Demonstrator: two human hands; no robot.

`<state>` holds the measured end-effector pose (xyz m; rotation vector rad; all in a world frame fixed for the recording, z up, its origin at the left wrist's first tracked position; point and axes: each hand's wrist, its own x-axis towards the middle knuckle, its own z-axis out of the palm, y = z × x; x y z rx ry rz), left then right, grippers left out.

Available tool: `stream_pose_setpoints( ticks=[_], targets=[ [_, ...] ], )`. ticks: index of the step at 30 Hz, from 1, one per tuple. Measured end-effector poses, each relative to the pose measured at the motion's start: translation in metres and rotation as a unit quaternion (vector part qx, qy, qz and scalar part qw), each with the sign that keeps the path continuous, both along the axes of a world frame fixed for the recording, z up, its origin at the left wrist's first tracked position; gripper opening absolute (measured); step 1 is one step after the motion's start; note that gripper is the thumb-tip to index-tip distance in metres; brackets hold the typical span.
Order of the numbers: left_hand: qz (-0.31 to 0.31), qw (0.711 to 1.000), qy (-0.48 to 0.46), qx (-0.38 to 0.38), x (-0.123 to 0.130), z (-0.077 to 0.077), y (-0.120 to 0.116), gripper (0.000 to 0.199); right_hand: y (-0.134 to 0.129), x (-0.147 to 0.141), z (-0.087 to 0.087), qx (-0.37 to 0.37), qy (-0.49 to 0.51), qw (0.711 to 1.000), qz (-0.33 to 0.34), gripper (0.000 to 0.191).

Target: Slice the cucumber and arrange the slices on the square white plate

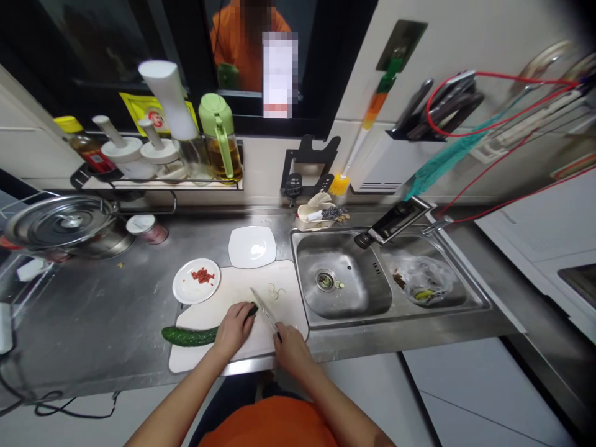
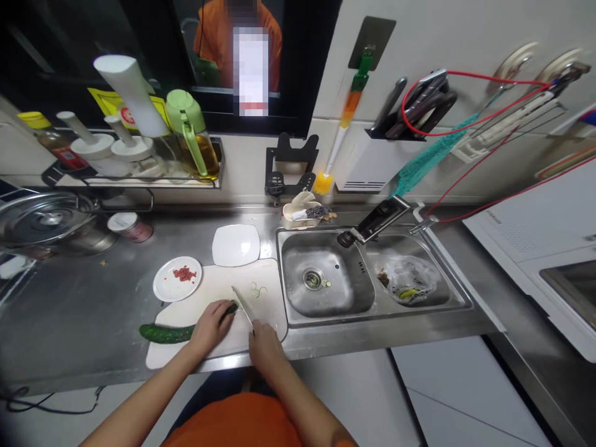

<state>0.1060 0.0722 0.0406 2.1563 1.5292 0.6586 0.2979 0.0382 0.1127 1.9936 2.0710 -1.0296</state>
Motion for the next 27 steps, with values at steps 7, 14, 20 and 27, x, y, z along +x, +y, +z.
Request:
stream_pose_setpoints(
  ticks=[7,14,20,27],
  targets=[
    [-0.002,1.0,0.012,0.013,-0.001,-0.002,0.011,0.032,0.013,-0.006,0.009,-0.024,-0.025,0.999,0.019,0.037],
    [0.003,1.0,0.022,0.014,-0.002,-0.002,0.022,0.032,0.031,-0.01,0.011,-0.048,-0.014,0.997,0.05,0.037],
    [0.014,0.999,0.025,0.019,-0.003,-0.002,0.022,0.032,0.04,-0.006,0.013,-0.03,-0.031,0.996,0.079,0.037],
    [0.014,1.0,0.015,0.019,0.0,0.003,0.019,0.029,0.034,0.004,0.022,0.011,-0.041,0.993,0.106,0.044]
  ],
)
